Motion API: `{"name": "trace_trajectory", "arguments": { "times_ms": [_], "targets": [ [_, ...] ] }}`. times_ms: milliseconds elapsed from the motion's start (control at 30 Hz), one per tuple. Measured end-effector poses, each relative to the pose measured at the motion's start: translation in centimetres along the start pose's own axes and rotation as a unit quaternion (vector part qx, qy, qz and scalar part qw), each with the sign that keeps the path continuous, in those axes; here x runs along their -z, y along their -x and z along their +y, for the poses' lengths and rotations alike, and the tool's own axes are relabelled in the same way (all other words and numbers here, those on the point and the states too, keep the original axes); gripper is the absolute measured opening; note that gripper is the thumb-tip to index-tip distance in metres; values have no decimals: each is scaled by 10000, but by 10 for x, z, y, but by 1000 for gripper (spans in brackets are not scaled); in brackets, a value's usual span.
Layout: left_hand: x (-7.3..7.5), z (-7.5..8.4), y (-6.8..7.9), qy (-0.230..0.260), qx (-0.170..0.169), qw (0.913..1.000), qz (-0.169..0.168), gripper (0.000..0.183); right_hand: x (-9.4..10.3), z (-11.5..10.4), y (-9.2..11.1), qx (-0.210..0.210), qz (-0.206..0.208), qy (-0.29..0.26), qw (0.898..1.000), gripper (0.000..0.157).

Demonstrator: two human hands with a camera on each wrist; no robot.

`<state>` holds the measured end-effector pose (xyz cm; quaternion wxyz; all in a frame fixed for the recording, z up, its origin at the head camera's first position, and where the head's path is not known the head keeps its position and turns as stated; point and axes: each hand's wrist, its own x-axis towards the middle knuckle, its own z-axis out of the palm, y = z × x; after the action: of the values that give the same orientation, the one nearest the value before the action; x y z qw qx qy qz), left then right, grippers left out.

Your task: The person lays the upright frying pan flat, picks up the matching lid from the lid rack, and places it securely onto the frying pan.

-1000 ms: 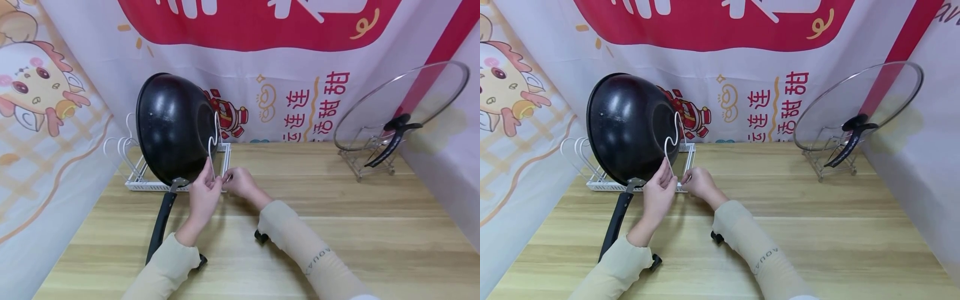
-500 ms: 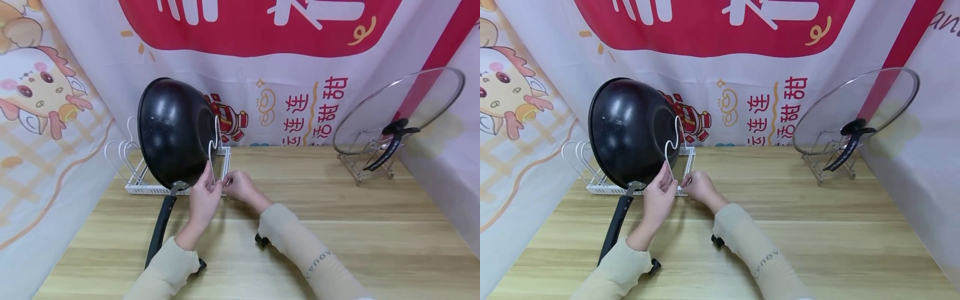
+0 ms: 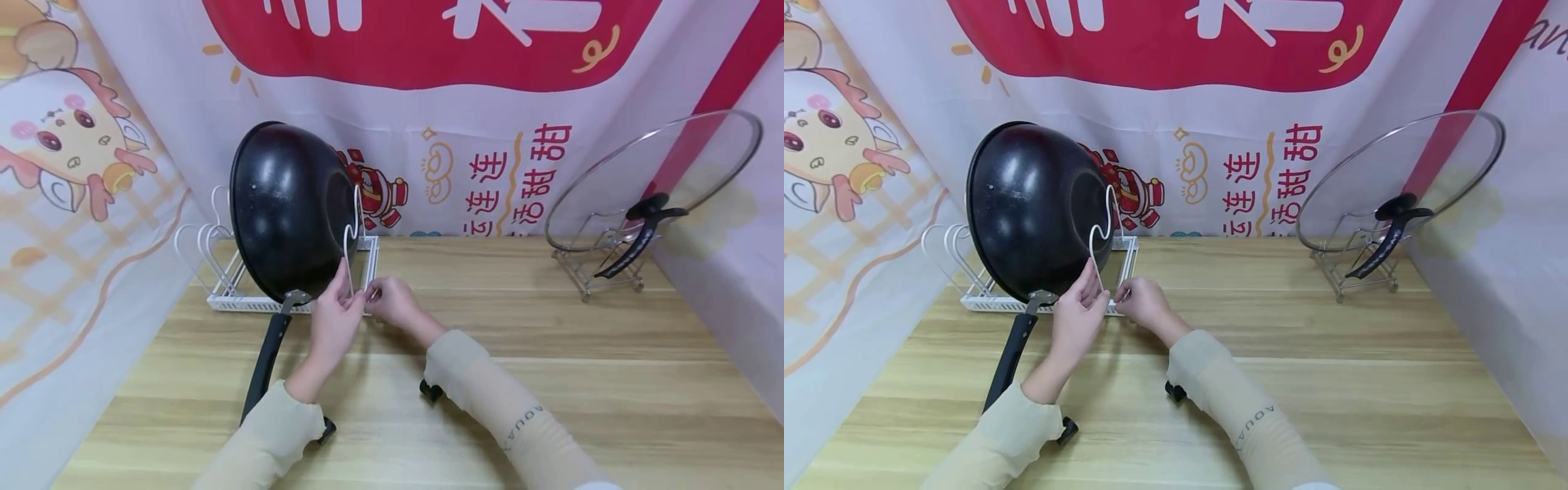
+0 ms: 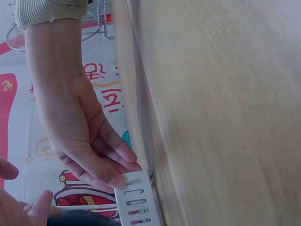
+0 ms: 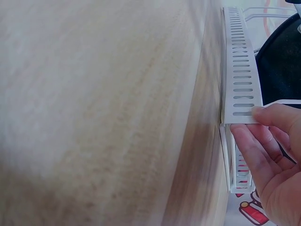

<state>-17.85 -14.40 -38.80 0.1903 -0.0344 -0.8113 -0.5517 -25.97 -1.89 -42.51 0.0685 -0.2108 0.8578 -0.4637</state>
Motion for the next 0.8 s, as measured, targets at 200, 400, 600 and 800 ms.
{"name": "trace_trajectory", "arguments": {
  "times_ms": [200,400,600,800],
  "targets": [
    [-1,3,0,-12,-20,10000,46,65,0,4,-1,305,87,230,9992,4],
    [3,6,-1,-6,127,9999,-101,67,-1,7,-2,427,69,307,9986,4],
    [9,10,-2,104,363,9987,-343,68,2,3,-1,437,-74,363,9984,6],
    [13,14,-4,172,521,9970,-538,68,7,0,1,452,-132,538,9974,7]
  ]
}}
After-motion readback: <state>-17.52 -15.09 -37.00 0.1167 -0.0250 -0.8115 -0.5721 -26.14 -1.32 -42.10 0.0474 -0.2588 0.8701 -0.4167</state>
